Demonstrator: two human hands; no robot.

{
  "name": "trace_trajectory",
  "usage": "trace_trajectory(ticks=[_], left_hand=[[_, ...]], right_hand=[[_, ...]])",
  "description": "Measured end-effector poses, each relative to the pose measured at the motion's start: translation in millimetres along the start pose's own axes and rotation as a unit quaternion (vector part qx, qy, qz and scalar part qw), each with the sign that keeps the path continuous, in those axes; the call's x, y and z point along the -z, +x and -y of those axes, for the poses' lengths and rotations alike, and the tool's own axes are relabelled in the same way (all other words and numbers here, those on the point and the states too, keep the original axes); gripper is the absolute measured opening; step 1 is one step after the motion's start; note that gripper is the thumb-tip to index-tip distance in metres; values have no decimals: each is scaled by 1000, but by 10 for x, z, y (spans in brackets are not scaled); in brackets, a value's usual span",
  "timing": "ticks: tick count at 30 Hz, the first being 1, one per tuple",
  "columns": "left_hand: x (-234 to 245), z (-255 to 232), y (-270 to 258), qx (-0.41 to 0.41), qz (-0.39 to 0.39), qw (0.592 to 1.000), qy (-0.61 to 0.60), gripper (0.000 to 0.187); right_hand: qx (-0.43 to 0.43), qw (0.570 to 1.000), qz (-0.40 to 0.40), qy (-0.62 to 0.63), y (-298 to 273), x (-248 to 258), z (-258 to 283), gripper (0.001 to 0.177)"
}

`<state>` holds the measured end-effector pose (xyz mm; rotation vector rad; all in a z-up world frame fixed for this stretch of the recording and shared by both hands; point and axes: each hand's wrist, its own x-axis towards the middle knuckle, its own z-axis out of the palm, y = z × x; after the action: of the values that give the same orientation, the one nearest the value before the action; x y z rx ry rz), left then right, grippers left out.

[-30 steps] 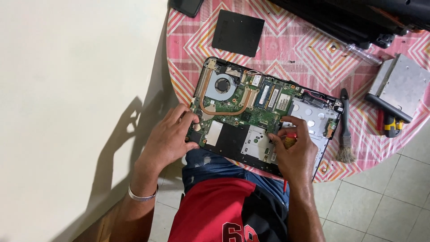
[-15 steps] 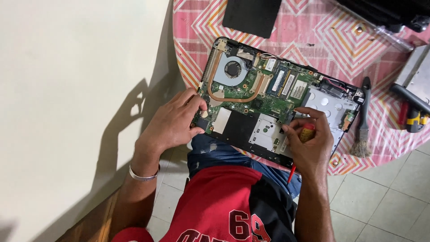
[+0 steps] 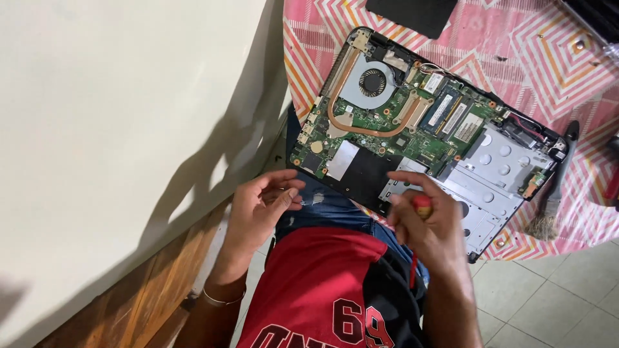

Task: The person uses a screwdriver to remove screws from a laptop motherboard, lifts the board, and cleans the area with a brush.

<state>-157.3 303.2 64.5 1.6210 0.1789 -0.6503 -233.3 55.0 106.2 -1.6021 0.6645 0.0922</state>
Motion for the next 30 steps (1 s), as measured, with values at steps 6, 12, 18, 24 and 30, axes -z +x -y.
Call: trace_trajectory(ticks=[6,12,18,24,30], left_hand=[[5,109,47,39,-27,985,-166,33],[-15,91,93,51,-37,982,-177,32],[11,38,90,59,-21,989,-136,36],[-80,-78,20,48,-24,995,-86,40],[-108,-75,34,87,-59,984,-144,37]], right_hand=[[-53,947,242,205,266,-474,-151,48],[-92,907,247,329,284,-520,-180,53],[-74,946,249,192,266,-536,-91,53],[-42,976,205,-62,160,-637,96,49],[-120,951,189,-211,199,-725,271,37]])
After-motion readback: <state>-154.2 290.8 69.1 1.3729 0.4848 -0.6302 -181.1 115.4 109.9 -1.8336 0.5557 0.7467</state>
